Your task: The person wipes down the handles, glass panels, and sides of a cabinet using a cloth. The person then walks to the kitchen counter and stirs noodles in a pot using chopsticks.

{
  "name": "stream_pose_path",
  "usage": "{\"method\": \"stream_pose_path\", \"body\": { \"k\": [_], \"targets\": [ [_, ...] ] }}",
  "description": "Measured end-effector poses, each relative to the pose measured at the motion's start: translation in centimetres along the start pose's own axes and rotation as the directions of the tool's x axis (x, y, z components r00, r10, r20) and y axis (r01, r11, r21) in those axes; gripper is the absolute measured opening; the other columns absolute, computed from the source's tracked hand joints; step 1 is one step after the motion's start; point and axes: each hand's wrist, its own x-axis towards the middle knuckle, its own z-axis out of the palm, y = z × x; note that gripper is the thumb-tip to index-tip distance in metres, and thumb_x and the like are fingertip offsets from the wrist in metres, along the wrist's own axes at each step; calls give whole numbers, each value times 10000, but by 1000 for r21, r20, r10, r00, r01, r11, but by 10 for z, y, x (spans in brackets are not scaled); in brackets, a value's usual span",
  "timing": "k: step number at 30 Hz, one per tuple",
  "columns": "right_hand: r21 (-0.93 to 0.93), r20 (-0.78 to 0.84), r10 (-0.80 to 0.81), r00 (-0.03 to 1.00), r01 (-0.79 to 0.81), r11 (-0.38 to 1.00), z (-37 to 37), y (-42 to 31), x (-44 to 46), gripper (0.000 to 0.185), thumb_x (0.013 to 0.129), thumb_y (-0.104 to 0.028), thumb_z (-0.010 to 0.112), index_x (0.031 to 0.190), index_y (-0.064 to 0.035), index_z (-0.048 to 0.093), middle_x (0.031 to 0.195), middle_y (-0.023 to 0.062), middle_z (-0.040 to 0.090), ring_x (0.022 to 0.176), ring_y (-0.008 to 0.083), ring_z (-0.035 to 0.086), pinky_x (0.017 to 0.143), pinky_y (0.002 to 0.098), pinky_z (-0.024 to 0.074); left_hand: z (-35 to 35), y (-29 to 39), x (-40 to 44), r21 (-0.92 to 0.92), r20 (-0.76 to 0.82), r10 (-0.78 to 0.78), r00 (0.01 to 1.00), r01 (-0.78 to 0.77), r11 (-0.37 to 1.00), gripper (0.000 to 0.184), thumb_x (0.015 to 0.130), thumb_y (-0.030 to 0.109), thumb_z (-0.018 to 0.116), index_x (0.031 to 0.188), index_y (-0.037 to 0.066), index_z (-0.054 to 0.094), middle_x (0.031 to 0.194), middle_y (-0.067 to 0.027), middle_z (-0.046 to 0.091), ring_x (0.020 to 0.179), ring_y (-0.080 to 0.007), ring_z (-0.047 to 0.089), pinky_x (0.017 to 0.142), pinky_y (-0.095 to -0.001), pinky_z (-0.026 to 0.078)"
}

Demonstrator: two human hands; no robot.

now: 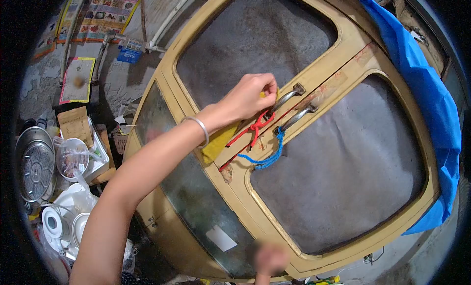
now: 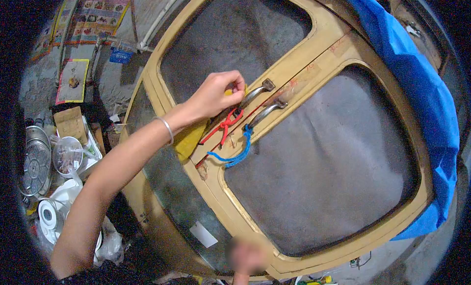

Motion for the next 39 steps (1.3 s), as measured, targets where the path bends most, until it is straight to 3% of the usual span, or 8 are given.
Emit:
{"method": "stream_pose_path", "body": {
  "k": [4, 6, 9, 13, 18, 24, 34, 39],
  "targets": [
    [-181, -116, -183, 976, 161, 970, 42, 37, -45, 222, 905, -217, 508, 1009, -25, 552, 949, 134, 560, 849, 264, 542, 716, 394, 426, -1, -3, -3, -22, 25, -49, 998, 50, 999, 141, 793, 89, 620, 817, -16, 529, 716, -121, 582, 671, -174, 579, 641, -310, 471],
    [-301, 209, -63, 976, 125, 945, 54, 46, -57, 329, 934, -239, 469, 1178, -23, 513, 1109, 141, 556, 1001, 246, 545, 845, 378, 441, -1, -4, -17, -26, 27, -68, 997, 69, 997, 138, 793, 88, 619, 816, -15, 529, 720, -120, 581, 678, -172, 579, 646, -308, 470],
    [-238, 342, 0, 940, 87, 967, 52, 43, -58, 378, 952, -253, 438, 1253, -29, 480, 1184, 128, 544, 1074, 244, 536, 924, 365, 430, -3, -5, -24, -26, 38, -113, 993, 114, 993, 133, 790, 82, 617, 806, -15, 528, 732, -119, 578, 694, -179, 581, 653, -309, 466],
    [-282, 283, -58, 957, 140, 949, 65, 49, -65, 377, 943, -258, 457, 1246, -36, 484, 1185, 126, 540, 1073, 242, 532, 913, 367, 431, -1, -5, 0, 17, 47, 9, 999, -10, 1000, 140, 785, 89, 616, 790, -18, 526, 719, -124, 578, 685, -199, 585, 648, -315, 468],
    [-17, 15, -9, 1000, 9, 1000, 56, 46, -57, 211, 912, -220, 485, 996, -45, 569, 917, 107, 565, 807, 254, 554, 690, 385, 445, -2, -8, -5, -6, 54, -15, 998, 16, 1000, 125, 782, 82, 619, 799, -10, 537, 702, -110, 581, 661, -174, 577, 630, -318, 470],
    [-81, 6, -112, 994, 112, 990, -4, 9, 11, 194, 853, -249, 542, 742, -91, 555, 679, 78, 505, 594, 264, 494, 535, 402, 378, -7, -5, -11, -44, 105, -71, 992, 76, 996, 124, 768, 80, 626, 783, -12, 545, 687, -99, 586, 654, -162, 578, 623, -315, 469],
    [157, -188, -143, 972, 174, 972, -24, -11, 41, 226, 760, -162, 635, 589, -78, 513, 603, 75, 467, 496, 250, 473, 419, 352, 361, -8, -2, -18, -99, 115, -225, 967, 237, 966, 130, 753, 73, 637, 790, -27, 564, 694, -142, 618, 651, -190, 609, 619, -319, 476],
    [136, -157, -136, 978, 158, 978, -25, -12, 41, 185, 770, -198, 641, 648, -89, 554, 640, 71, 513, 516, 242, 496, 442, 350, 387, -2, -11, 6, -96, 97, -95, 991, 104, 990, 142, 771, 103, 635, 786, -7, 547, 679, -69, 587, 660, -127, 562, 630, -301, 466]
  ]
}}
